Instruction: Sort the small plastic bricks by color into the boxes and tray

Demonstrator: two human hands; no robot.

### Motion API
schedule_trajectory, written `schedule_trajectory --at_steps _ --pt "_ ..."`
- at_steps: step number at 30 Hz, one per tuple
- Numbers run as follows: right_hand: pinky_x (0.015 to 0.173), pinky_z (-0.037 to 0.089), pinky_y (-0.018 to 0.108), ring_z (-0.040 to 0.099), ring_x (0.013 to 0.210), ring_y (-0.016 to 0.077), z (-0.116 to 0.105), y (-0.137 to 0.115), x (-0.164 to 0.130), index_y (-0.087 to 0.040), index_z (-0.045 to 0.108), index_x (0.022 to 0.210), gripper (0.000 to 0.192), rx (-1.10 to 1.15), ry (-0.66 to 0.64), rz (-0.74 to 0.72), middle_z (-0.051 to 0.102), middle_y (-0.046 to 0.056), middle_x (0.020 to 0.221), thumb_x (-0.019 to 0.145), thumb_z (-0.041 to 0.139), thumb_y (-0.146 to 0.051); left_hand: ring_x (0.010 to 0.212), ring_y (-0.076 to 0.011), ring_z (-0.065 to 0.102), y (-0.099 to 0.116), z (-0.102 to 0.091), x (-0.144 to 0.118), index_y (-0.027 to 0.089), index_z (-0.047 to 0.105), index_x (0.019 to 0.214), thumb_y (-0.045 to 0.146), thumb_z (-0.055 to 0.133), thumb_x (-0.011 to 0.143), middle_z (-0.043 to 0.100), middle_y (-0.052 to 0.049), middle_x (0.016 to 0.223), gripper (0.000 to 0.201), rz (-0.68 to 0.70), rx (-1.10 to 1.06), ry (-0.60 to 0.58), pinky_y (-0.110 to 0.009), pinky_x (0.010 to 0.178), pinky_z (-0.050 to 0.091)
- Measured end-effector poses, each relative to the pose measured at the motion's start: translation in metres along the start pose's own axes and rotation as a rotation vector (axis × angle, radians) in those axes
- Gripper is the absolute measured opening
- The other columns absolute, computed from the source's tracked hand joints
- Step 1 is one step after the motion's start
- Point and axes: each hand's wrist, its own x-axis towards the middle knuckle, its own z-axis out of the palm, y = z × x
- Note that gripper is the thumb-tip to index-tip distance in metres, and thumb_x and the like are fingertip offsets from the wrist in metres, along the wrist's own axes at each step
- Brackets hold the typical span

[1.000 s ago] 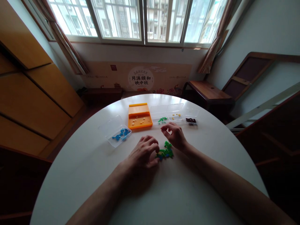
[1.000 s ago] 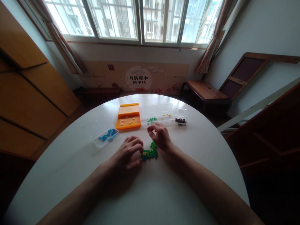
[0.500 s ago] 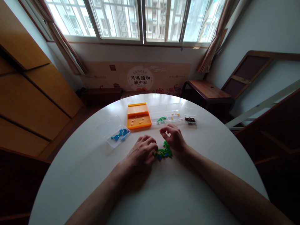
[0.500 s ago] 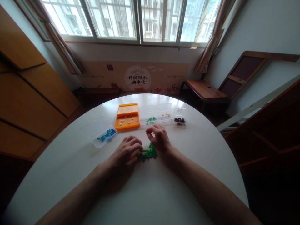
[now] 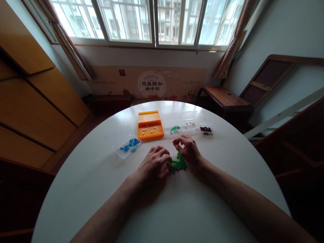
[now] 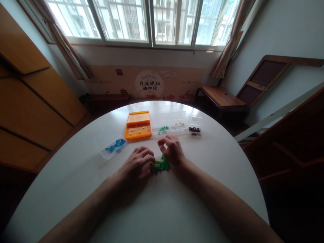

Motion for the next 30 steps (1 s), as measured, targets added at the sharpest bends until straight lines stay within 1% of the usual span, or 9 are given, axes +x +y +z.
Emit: schedule_trajectory --at_steps 4,12,17,23,26,30 --pt "0.071 0.044 0.029 0.056 0.071 0.0161 -0.0002 -0.0018 -0.0002 -0.020 0.066 0.077 0.010 0.000 0.000 0.003 0.064 0.002 0.075 0.083 0.059 -0.015 0.099 -0.0218 0.050 -0.0001 0.0018 -0.0005 0.022 0.061 0.092 0.017 0.061 0.075 0.061 -0.004 0.103 0.017 0.000 -0.009 0.006 -0.039 0.091 0.038" --pt "0.072 0.043 0.030 0.056 0.073 0.0169 0.0008 -0.0003 -0.0007 -0.020 0.066 0.078 0.010 -0.013 -0.017 0.005 0.064 0.002 0.076 0.084 0.059 -0.016 0.096 -0.0203 0.051 0.0010 0.0042 0.0008 0.021 0.063 0.087 0.018 0.059 0.081 0.063 -0.004 0.100 0.008 -0.006 -0.003 0.053 -0.037 0.089 0.040" --pt "0.073 0.043 0.030 0.055 0.072 0.0166 -0.0001 -0.0008 -0.0012 -0.020 0.066 0.077 0.010 -0.014 -0.021 0.001 0.064 0.002 0.076 0.083 0.059 -0.014 0.095 -0.0194 0.052 -0.0002 0.0066 0.0007 0.022 0.062 0.084 0.016 0.061 0.079 0.064 -0.002 0.098 0.008 -0.031 -0.032 0.073 -0.036 0.090 0.040" --pt "0.074 0.042 0.030 0.056 0.073 0.0165 0.0001 -0.0013 -0.0021 -0.020 0.066 0.077 0.010 -0.009 -0.025 -0.012 0.064 0.002 0.076 0.082 0.060 -0.013 0.094 -0.0194 0.051 0.0009 0.0032 0.0011 0.020 0.061 0.081 0.013 0.060 0.076 0.064 -0.003 0.097 0.009 -0.065 -0.099 0.096 -0.036 0.089 0.040" --pt "0.075 0.042 0.030 0.056 0.073 0.0163 0.0002 -0.0014 -0.0021 -0.020 0.066 0.078 0.010 -0.006 -0.031 -0.020 0.064 0.002 0.076 0.082 0.059 -0.014 0.092 -0.0190 0.052 0.0009 0.0021 0.0017 0.020 0.061 0.080 0.013 0.058 0.076 0.064 -0.002 0.094 0.008 -0.078 -0.122 0.118 -0.037 0.089 0.041" --pt "0.076 0.042 0.031 0.056 0.070 0.0151 0.0004 -0.0024 -0.0023 -0.020 0.066 0.078 0.010 0.006 -0.056 -0.052 0.064 0.001 0.076 0.080 0.061 -0.012 0.091 -0.0187 0.053 -0.0023 0.0050 0.0017 0.020 0.062 0.080 0.012 0.058 0.076 0.065 -0.002 0.090 0.010 -0.122 -0.142 0.183 -0.036 0.089 0.041"
